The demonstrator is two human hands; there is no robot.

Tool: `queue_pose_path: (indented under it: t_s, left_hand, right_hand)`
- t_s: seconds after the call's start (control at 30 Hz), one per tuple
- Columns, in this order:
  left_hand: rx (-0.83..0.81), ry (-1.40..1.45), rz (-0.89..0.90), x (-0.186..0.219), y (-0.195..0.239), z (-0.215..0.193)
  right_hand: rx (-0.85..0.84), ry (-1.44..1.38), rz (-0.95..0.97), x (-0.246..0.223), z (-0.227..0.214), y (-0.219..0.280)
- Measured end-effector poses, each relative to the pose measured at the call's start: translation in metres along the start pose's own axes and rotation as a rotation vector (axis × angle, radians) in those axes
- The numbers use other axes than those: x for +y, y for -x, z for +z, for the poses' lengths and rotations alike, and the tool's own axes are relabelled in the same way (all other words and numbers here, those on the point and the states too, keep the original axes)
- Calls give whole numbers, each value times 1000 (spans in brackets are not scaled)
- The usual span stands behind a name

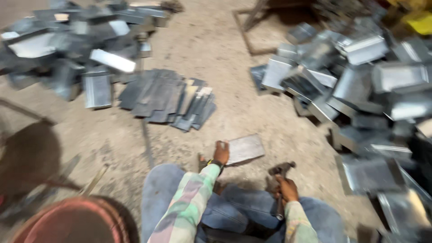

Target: The person hammers the edges of a metal sheet, folds it into a rectangular box shape, and places it into a pile of similar objects.

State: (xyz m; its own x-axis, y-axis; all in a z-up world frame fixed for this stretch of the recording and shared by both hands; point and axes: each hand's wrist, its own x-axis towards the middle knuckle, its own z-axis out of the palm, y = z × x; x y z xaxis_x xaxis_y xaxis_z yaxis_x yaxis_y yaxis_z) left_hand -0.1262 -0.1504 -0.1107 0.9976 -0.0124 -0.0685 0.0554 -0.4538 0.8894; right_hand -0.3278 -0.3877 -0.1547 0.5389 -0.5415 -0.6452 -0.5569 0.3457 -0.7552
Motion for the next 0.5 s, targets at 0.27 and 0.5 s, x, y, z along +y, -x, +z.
queue_pose_path:
  t_s: [0.27, 0.5]
  left_hand:
    - [30, -3, -11, -56, -17, 42]
    - [-105, 7, 88, -94, -44, 43]
  right_hand:
    - [50, 59, -21, 11, 15, 3]
    - [56, 242, -17, -12, 24, 33]
